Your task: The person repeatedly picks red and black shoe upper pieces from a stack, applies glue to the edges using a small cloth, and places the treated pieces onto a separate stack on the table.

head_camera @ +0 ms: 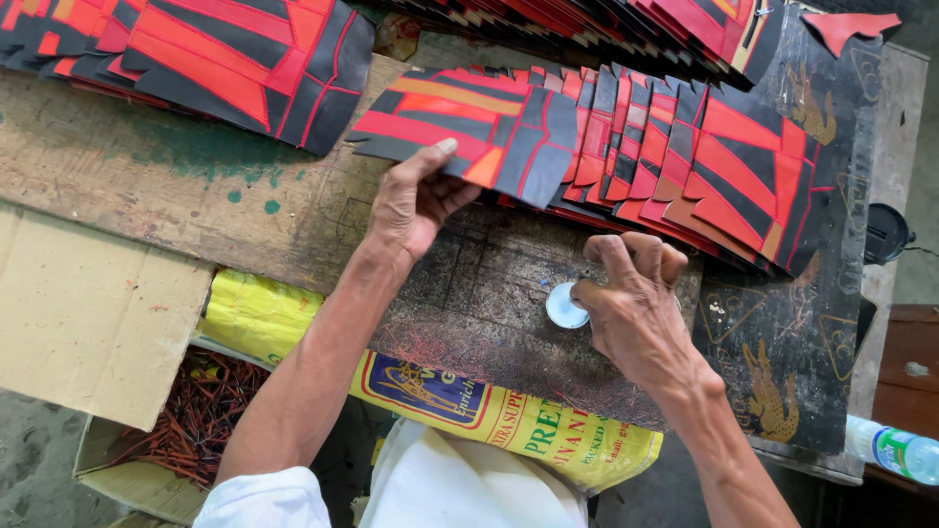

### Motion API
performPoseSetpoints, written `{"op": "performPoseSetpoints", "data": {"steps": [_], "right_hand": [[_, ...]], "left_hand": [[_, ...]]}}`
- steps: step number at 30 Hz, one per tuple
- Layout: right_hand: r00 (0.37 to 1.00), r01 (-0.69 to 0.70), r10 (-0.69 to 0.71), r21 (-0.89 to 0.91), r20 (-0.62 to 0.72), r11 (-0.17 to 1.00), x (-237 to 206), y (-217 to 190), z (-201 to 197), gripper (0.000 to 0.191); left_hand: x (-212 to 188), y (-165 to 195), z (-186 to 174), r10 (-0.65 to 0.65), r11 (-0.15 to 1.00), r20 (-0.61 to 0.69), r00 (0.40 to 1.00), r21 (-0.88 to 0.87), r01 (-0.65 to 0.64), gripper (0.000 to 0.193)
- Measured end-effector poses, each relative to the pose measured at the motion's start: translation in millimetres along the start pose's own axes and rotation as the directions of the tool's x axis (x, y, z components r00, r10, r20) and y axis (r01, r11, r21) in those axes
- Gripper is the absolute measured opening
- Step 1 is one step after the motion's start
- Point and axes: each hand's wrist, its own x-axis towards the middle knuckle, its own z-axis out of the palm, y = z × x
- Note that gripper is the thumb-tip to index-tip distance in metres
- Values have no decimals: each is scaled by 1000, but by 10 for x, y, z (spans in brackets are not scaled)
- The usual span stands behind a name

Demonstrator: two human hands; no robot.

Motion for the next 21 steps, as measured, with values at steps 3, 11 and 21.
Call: {"op": "performPoseSetpoints", "data": {"steps": [3, 11, 21], "right_hand": [[999, -22, 22, -6, -25, 1000, -28, -43, -73, 19], [997, -68, 68, 28, -32, 997, -82, -104, 33, 26], [786, -281, 520, 557, -333, 782, -234, -203, -18, 14]], "left_hand": [[17, -105, 9, -103, 991, -35, 994, 76, 106, 33], [-81, -248, -38, -26, 974, 137, 990, 228, -6, 41], [-503, -370, -147, -122, 960, 125, 985, -237, 149, 24]]}}
